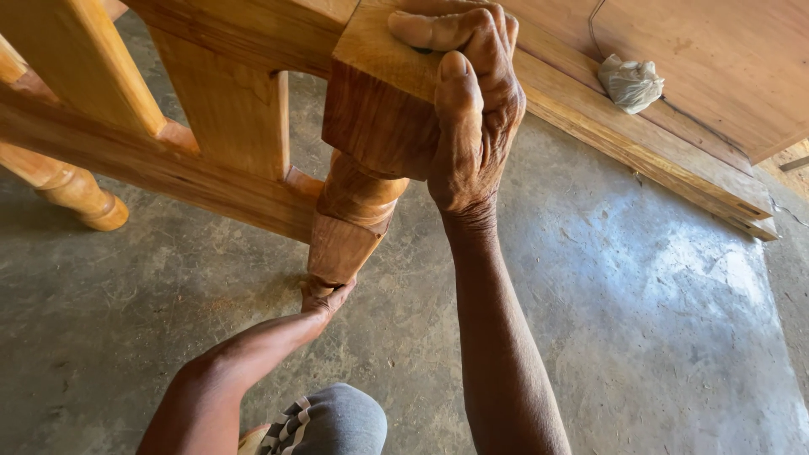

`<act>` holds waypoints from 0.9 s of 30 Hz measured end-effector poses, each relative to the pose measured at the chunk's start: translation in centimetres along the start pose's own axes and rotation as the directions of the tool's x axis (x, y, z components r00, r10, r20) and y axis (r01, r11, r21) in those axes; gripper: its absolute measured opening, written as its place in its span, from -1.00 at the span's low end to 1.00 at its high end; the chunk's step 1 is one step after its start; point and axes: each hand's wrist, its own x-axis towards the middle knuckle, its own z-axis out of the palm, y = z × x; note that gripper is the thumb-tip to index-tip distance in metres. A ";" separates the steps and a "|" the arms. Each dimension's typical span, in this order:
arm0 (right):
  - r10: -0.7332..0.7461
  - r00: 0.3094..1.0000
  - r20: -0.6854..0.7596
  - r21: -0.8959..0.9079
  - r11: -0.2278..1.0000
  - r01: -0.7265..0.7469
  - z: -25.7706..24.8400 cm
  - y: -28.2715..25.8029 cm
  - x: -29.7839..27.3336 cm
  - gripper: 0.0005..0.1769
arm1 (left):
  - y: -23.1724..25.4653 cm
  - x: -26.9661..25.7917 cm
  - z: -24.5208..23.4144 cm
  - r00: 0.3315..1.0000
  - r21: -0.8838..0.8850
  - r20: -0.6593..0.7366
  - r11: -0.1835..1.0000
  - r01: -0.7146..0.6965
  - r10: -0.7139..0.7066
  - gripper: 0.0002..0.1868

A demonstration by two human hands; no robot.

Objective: Sanding a wooden furniture frame with sandpaper.

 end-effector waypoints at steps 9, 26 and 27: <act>0.005 1.000 -0.009 0.034 0.999 -0.005 0.2 0.1 0.1 -0.46 | 1.3 6.0 1.9 0.978 -0.206 -0.205 0.975 -0.088 0.044 -0.39; 0.025 0.997 -0.072 0.052 0.998 -0.021 0.1 2.5 -1.2 -0.60 | 10.9 6.9 1.9 0.804 -0.592 -0.514 0.802 -0.080 -0.299 -0.65; 0.081 0.992 -0.092 -0.014 0.996 -0.083 0.0 2.8 -1.4 -0.62 | 11.6 7.3 2.0 0.786 -0.533 -0.544 0.844 -0.053 -0.294 -0.67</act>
